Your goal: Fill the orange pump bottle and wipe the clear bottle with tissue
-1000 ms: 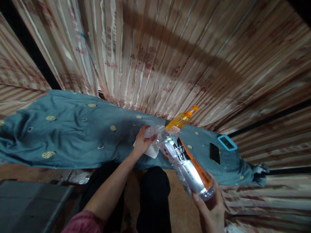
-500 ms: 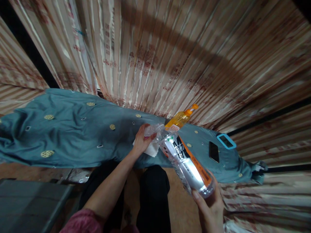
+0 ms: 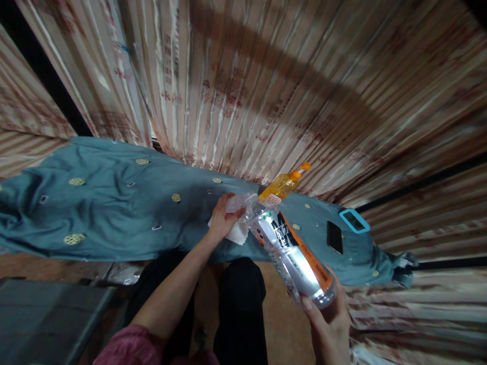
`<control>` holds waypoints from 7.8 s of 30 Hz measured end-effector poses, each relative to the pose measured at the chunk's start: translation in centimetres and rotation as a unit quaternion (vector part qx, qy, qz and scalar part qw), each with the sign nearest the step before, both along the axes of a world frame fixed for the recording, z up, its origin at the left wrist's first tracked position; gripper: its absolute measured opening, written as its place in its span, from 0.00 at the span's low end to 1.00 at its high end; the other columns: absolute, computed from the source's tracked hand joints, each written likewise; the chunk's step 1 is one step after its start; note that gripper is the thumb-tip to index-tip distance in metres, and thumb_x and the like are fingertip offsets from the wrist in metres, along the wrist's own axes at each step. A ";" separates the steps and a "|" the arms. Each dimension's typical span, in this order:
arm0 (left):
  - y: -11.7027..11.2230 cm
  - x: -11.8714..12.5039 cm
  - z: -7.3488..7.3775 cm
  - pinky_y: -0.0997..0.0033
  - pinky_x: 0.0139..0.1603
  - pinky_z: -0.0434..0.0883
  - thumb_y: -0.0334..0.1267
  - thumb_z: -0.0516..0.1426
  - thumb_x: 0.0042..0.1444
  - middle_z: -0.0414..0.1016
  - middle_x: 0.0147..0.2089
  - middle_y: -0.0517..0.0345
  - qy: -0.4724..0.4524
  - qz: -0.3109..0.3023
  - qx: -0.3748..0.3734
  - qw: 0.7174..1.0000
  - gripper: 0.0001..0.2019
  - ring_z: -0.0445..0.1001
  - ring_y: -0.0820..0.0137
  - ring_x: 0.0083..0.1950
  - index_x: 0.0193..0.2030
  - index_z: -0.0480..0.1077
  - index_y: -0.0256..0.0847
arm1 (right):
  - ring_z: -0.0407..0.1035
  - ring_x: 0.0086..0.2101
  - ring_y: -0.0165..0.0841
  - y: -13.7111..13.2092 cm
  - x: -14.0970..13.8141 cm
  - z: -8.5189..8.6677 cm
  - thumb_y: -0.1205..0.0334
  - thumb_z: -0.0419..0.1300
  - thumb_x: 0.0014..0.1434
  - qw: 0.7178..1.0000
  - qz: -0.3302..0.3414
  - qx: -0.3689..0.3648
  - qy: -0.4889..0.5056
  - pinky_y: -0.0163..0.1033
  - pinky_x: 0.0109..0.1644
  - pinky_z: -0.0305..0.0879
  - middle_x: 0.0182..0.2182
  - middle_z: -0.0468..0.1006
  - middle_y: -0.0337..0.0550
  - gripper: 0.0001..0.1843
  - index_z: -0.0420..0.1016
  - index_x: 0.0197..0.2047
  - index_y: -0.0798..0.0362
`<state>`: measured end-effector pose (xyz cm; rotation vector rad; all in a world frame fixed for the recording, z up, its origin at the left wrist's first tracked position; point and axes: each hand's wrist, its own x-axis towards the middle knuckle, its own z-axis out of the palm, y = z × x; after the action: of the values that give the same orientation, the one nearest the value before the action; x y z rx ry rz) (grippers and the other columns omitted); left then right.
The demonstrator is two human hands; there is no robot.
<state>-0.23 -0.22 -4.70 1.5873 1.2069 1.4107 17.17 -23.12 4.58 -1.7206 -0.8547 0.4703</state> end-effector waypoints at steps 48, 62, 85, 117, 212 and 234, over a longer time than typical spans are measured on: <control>0.1 -0.3 0.1 0.50 0.60 0.74 0.49 0.63 0.55 0.79 0.54 0.46 0.000 0.001 -0.003 1.000 0.23 0.78 0.54 0.56 0.54 0.69 0.41 | 0.70 0.61 0.50 -0.4 0.9 -1.7 0.44 0.73 0.50 0.999 0.026 0.028 -0.002 0.52 0.63 0.68 0.67 0.70 0.58 0.51 0.62 0.71 0.54; 0.2 -0.2 0.0 0.49 0.61 0.75 0.47 0.62 0.55 0.79 0.54 0.43 0.010 -0.001 0.001 1.000 0.23 0.79 0.53 0.57 0.54 0.69 0.38 | 0.70 0.61 0.50 -0.8 2.6 -3.1 0.50 0.76 0.48 0.998 0.051 0.036 0.025 0.50 0.62 0.68 0.68 0.69 0.56 0.53 0.60 0.72 0.52; 0.2 -0.3 0.1 0.50 0.60 0.75 0.50 0.62 0.56 0.79 0.54 0.45 0.003 -0.003 -0.001 1.000 0.23 0.79 0.53 0.56 0.54 0.69 0.40 | 0.77 0.55 0.50 -0.5 2.4 -3.1 0.47 0.77 0.46 0.993 0.067 0.097 0.028 0.50 0.55 0.75 0.62 0.76 0.54 0.50 0.67 0.69 0.50; 0.3 -0.3 -0.1 0.50 0.60 0.75 0.50 0.63 0.55 0.79 0.54 0.45 0.002 0.000 0.002 1.000 0.24 0.79 0.53 0.57 0.54 0.70 0.40 | 0.70 0.61 0.51 -0.6 0.9 -1.0 0.46 0.74 0.50 0.998 0.047 0.035 0.026 0.50 0.60 0.69 0.62 0.76 0.53 0.48 0.64 0.69 0.51; 0.3 -0.4 -0.1 0.49 0.61 0.74 0.51 0.64 0.52 0.79 0.54 0.46 0.005 -0.002 -0.012 1.000 0.26 0.78 0.53 0.57 0.55 0.70 0.42 | 0.73 0.58 0.50 -0.4 0.0 -0.5 0.46 0.74 0.49 0.999 0.027 0.027 0.023 0.51 0.61 0.69 0.60 0.77 0.55 0.46 0.66 0.66 0.54; 0.4 -0.4 -0.2 0.50 0.60 0.75 0.53 0.64 0.52 0.79 0.54 0.46 0.006 0.000 -0.011 1.000 0.27 0.78 0.53 0.56 0.55 0.70 0.41 | 0.75 0.56 0.50 -0.6 0.9 -1.7 0.46 0.75 0.49 0.999 0.025 0.038 0.006 0.50 0.59 0.70 0.60 0.77 0.55 0.46 0.67 0.67 0.54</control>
<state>-0.59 0.16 -4.88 1.5829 1.2260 1.3843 18.04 -23.68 2.84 -1.6280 -0.8986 0.4742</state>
